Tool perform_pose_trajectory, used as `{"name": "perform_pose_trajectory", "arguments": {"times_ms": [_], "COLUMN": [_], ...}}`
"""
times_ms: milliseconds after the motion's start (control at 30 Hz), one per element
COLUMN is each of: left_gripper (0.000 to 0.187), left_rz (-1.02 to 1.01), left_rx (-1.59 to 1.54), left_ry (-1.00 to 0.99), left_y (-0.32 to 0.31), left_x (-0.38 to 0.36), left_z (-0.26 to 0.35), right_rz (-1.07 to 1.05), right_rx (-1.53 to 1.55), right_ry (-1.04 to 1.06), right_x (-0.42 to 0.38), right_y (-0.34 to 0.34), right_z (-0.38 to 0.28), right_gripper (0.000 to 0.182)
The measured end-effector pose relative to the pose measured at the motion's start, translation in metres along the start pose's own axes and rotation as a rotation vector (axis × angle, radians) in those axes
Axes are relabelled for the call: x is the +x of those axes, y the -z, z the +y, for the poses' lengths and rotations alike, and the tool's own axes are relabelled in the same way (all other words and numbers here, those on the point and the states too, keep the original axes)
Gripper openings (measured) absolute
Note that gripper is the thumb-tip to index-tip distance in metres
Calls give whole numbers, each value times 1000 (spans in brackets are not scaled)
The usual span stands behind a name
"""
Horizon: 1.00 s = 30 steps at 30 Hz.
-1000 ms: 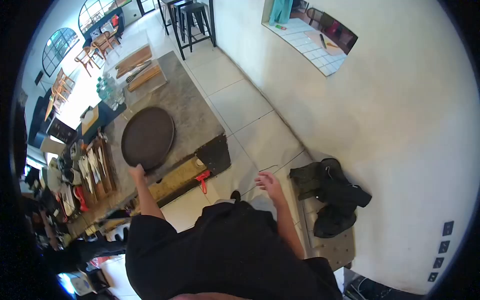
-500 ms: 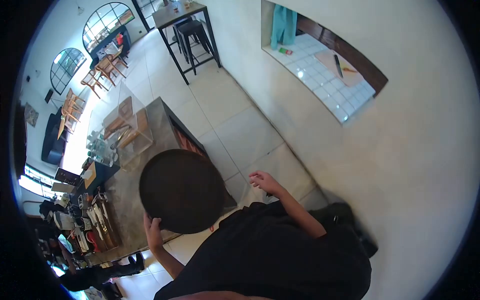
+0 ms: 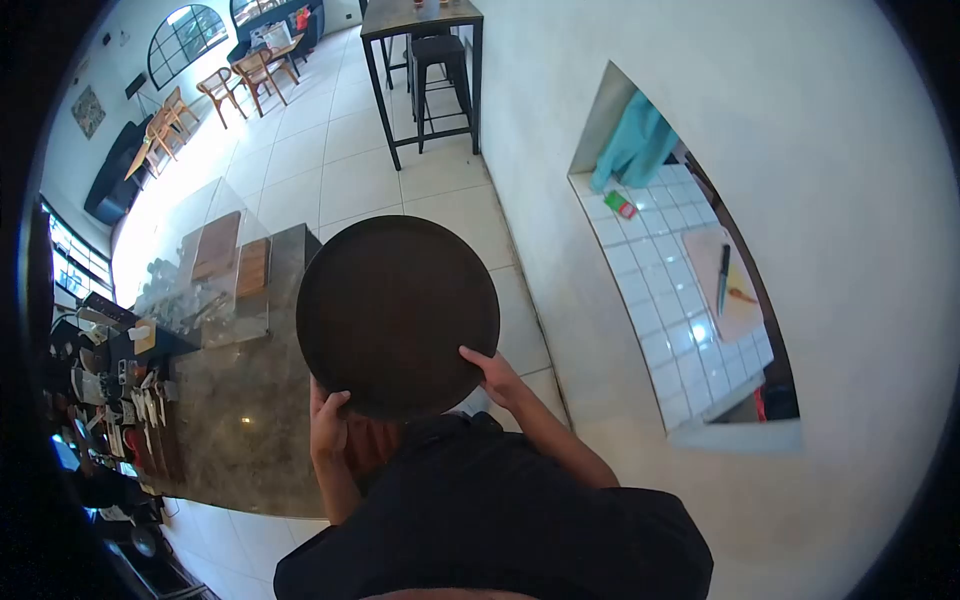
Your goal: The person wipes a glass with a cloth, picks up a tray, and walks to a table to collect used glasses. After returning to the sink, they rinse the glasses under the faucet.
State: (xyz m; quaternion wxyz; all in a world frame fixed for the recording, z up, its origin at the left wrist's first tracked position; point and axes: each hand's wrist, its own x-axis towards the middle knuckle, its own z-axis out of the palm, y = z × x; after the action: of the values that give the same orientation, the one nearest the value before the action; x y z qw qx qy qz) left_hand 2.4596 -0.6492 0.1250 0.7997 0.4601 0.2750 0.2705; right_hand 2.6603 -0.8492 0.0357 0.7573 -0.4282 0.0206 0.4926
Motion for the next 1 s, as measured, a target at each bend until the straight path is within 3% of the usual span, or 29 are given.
{"name": "perform_pose_trajectory", "arguments": {"times_ms": [200, 267, 300, 367, 567, 767, 867, 933, 1000], "left_gripper": [57, 53, 53, 51, 41, 40, 39, 38, 38], "left_rz": [-151, -159, -146, -257, -368, -294, -226, 43, 68], "left_rx": [83, 14, 9, 17, 52, -87, -176, -165, -222], "left_ry": [85, 260, 245, 476, 659, 546, 476, 333, 298], "left_y": [-30, -65, -81, -108, -166, -209, -221, -235, -241], "left_x": [150, 199, 222, 262, 387, 522, 576, 597, 624], "left_z": [-44, -46, -45, -42, -55, -61, -47, -46, -34], "right_rz": [-18, -6, 39, 139, 131, 94, -1, -16, -75], "right_rx": [73, 46, 39, 52, 74, -150, -169, -283, -461], "right_ry": [33, 71, 107, 122, 264, 302, 241, 233, 263], "right_x": [99, 134, 146, 175, 265, 416, 491, 546, 589], "right_y": [35, 44, 51, 78, 94, 103, 63, 44, 17], "right_z": [-97, -145, -161, -187, -285, -381, -440, -471, -506], "right_gripper": [51, 50, 50, 47, 46, 45, 45, 45, 46]}}
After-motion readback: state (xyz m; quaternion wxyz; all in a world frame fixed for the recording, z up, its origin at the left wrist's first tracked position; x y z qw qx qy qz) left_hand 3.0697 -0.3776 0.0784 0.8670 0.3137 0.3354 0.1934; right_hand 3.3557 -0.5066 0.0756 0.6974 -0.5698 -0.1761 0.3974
